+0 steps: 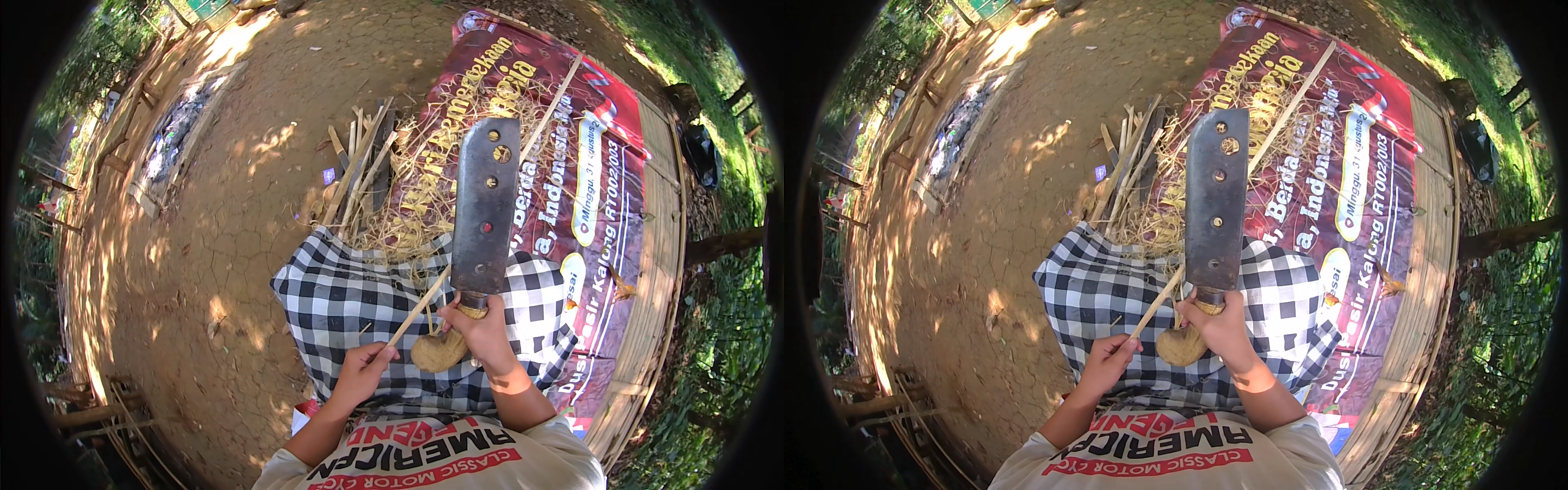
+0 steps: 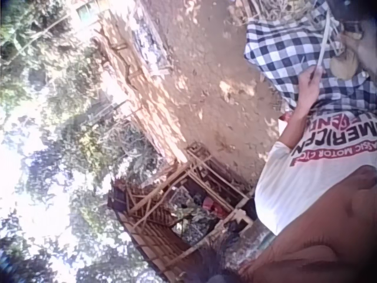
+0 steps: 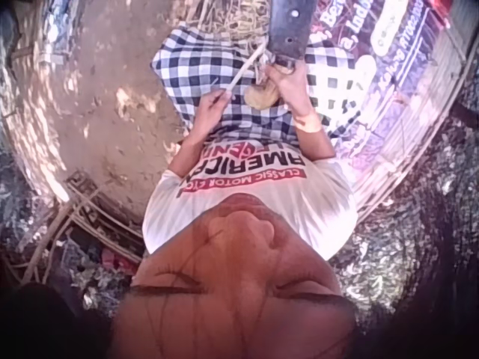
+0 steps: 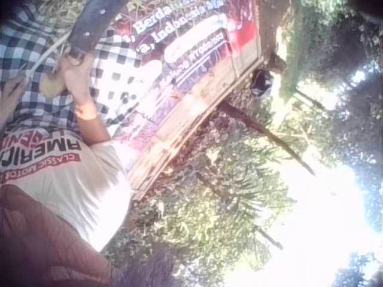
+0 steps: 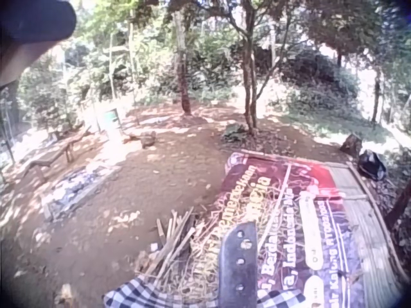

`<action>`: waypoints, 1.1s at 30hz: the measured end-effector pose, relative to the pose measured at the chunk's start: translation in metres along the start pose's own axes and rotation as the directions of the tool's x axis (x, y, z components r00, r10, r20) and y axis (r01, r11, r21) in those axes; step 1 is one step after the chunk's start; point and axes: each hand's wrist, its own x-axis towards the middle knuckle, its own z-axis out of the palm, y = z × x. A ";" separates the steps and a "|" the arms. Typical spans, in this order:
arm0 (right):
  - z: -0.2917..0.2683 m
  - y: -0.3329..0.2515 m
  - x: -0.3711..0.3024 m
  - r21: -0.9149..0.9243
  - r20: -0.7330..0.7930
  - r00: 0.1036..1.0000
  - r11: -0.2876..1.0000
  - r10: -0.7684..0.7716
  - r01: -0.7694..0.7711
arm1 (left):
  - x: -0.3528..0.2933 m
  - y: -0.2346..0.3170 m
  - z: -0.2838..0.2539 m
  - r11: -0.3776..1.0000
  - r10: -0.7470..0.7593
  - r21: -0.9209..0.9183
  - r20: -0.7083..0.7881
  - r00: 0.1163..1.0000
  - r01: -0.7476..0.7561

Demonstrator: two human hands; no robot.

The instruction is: The person uses a large knife to shave thin strips from a wooden stick while sitting on a platform.

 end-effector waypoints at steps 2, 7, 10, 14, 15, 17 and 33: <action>-0.005 0.000 0.003 -0.030 0.014 1.000 0.999 0.013 -0.012 | 0.001 0.002 -0.001 1.000 0.005 0.003 0.012 1.000 -0.006; -0.031 -0.007 0.019 -0.089 -0.048 0.998 0.995 -0.043 0.039 | 0.004 0.023 -0.017 1.000 -0.019 0.011 0.062 0.998 0.018; -0.054 -0.020 0.022 -0.208 0.065 0.994 0.972 -0.093 0.105 | 0.002 0.035 -0.028 0.997 -0.046 0.072 0.081 0.996 0.040; -0.064 -0.031 0.013 -0.306 0.227 0.974 0.949 -0.004 0.075 | 0.005 0.050 -0.031 0.993 -0.045 0.110 0.127 0.991 0.031; -0.062 -0.036 0.009 -0.343 0.254 0.966 0.939 0.052 0.039 | 0.004 0.053 -0.031 0.994 -0.050 0.104 0.127 0.991 0.037; -0.066 -0.039 0.010 -0.460 0.261 0.961 0.887 0.089 0.043 | 0.003 0.058 -0.033 0.992 -0.049 0.120 0.121 0.991 0.034; -0.062 -0.020 -0.003 -0.393 0.319 0.909 0.910 0.269 -0.132 | -0.009 0.070 -0.042 0.958 -0.054 0.286 0.086 0.995 0.027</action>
